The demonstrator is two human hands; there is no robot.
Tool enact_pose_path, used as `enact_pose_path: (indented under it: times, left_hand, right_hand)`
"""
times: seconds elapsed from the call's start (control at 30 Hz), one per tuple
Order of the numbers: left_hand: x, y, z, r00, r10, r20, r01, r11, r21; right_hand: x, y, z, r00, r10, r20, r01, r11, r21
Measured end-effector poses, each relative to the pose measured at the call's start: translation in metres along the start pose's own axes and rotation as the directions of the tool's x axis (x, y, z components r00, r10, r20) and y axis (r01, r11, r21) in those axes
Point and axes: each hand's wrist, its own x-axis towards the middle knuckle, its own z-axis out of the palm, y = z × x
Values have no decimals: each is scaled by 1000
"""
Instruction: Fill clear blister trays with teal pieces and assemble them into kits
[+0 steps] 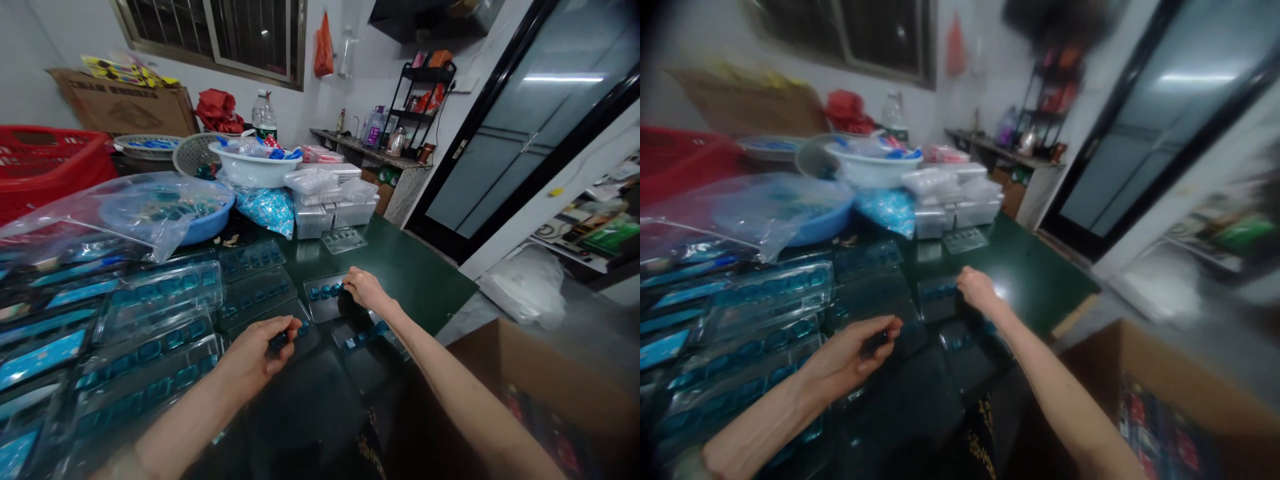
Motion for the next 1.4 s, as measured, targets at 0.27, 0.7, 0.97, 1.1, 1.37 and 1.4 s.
enact_pose_path:
  times: [0.27,0.7,0.97,1.1,1.37,1.4]
  left_hand:
    - [41,23,12,914,406,-5,-331,754,567]
    - [105,36,47,962,211,175,-183,17,983]
    - [109,33,45,965,166,204,-184,-129,974]
    - [110,31,44,962,155,225,-199,-168,966]
    - [106,35,50,961,137,239,-207,-214,955]
    - [107,36,52,962,127,241,-210,-218,953]
  right_hand:
    - [-7,-17,-19,1000,-22,-17,19,987,-160]
    - [21,-13,-25,944,-295,145,318,933,-171]
    - [27,-6,-20,946,-300,123,309,949,-65]
    - [29,3,-15,950,-290,116,292,956,2]
    - [34,7,-12,947,-288,142,284,958,51]
    - [35,7,-12,947,-286,145,282,958,49]
